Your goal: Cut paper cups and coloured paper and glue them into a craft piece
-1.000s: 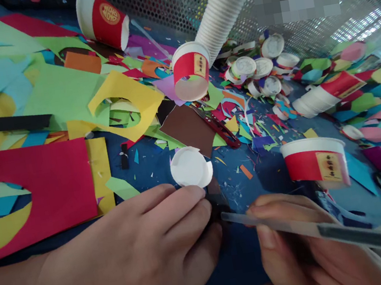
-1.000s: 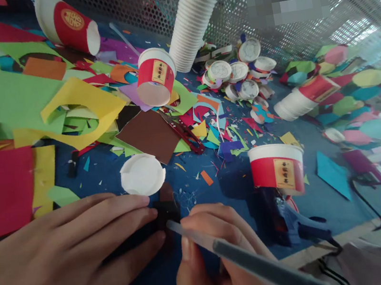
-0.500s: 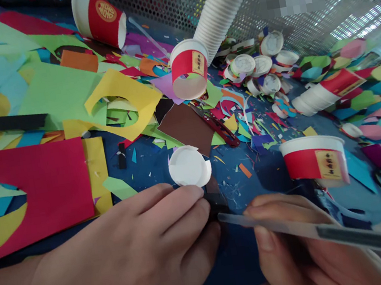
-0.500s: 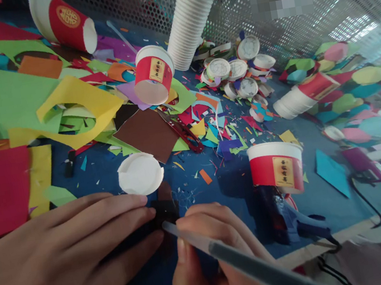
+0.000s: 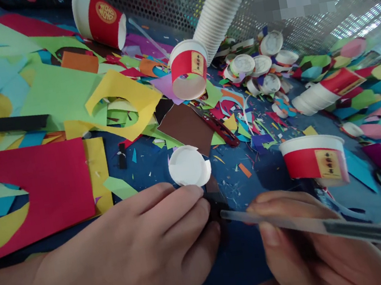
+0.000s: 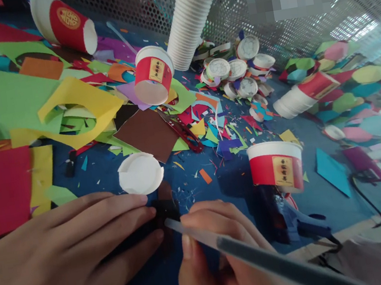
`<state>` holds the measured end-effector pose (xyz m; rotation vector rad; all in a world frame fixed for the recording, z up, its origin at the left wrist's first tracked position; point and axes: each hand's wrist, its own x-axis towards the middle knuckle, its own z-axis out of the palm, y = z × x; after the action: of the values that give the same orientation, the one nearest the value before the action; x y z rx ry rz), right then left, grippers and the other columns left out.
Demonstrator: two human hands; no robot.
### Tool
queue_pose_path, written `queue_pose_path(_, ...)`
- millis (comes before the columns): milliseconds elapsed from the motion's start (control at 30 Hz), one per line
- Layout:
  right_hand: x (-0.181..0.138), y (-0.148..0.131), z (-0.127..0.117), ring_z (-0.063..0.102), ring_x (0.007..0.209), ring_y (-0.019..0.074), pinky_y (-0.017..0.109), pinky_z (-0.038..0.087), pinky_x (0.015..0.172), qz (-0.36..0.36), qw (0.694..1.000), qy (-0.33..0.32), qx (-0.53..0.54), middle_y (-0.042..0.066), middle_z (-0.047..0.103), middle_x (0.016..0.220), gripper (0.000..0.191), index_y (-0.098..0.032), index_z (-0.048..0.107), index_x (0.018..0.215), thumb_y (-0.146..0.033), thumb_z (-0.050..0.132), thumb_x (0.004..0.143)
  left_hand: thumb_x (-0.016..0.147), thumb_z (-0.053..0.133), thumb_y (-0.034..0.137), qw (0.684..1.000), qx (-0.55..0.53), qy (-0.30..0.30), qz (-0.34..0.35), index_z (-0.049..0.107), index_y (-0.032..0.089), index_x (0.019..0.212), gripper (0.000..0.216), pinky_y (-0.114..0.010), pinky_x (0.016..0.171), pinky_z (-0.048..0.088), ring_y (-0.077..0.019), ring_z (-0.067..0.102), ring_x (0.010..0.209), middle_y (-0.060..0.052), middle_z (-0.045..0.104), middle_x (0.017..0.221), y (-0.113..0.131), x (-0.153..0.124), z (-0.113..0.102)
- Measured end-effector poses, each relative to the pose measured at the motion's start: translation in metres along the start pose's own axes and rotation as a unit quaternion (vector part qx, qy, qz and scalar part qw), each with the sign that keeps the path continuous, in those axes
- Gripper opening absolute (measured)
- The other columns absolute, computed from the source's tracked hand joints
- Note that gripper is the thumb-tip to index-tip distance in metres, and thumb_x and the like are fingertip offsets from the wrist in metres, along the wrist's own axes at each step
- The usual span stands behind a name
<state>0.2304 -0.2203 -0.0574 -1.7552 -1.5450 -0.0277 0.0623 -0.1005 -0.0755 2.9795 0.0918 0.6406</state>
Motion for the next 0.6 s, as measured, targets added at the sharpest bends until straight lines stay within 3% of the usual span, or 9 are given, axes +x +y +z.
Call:
queue_pose_path(167,0.0019,0.0009,-0.0009,0.066,0.083,0.0105,0.022,0.054,0.078,-0.018,0.999,-0.032,-0.010,-0.001,0.067,0.092,0.020,-0.021,0.061,0.097,-0.005,0.054,0.087,0.097,0.044,0.028,1.000,0.001,0.008,-0.009,0.065,0.023,0.120,0.032,-0.035,0.089,0.041,-0.0228,0.055,0.109,-0.003,0.071,0.114,-0.0009,0.0007,0.0010)
queue_pose_path(300,0.0014,0.0022,-0.0017,0.065,0.083,0.0103,0.023,0.053,0.081,-0.010,1.000,-0.004,-0.020,-0.002,0.066,0.089,0.018,-0.020,0.062,0.095,-0.006,0.054,0.088,0.096,0.047,0.028,1.000,-0.004,0.008,-0.003,0.066,0.022,0.118,0.030,-0.033,0.085,0.042,-0.0220,0.056,0.105,-0.003,0.073,0.108,-0.0011,-0.0004,0.0003)
queue_pose_path(400,0.0021,0.0022,-0.0003,0.065,0.082,0.0107,0.024,0.053,0.081,-0.011,1.000,-0.009,-0.025,-0.002,0.067,0.089,0.018,-0.020,0.063,0.094,-0.006,0.054,0.087,0.096,0.048,0.029,1.000,-0.006,0.009,-0.007,0.065,0.021,0.121,0.031,-0.033,0.090,0.041,-0.0227,0.054,0.112,-0.004,0.071,0.115,-0.0002,-0.0021,-0.0004)
queue_pose_path(600,-0.0049,0.0025,0.0008,0.066,0.079,0.0175,0.033,0.054,0.072,0.008,1.000,0.011,-0.016,0.000,0.066,0.088,0.021,-0.024,0.061,0.097,-0.008,0.056,0.086,0.095,0.045,0.026,1.000,-0.005,0.015,-0.008,0.066,0.020,0.119,0.032,-0.034,0.089,0.042,-0.0228,0.054,0.111,-0.005,0.072,0.111,-0.0003,-0.0022,-0.0004)
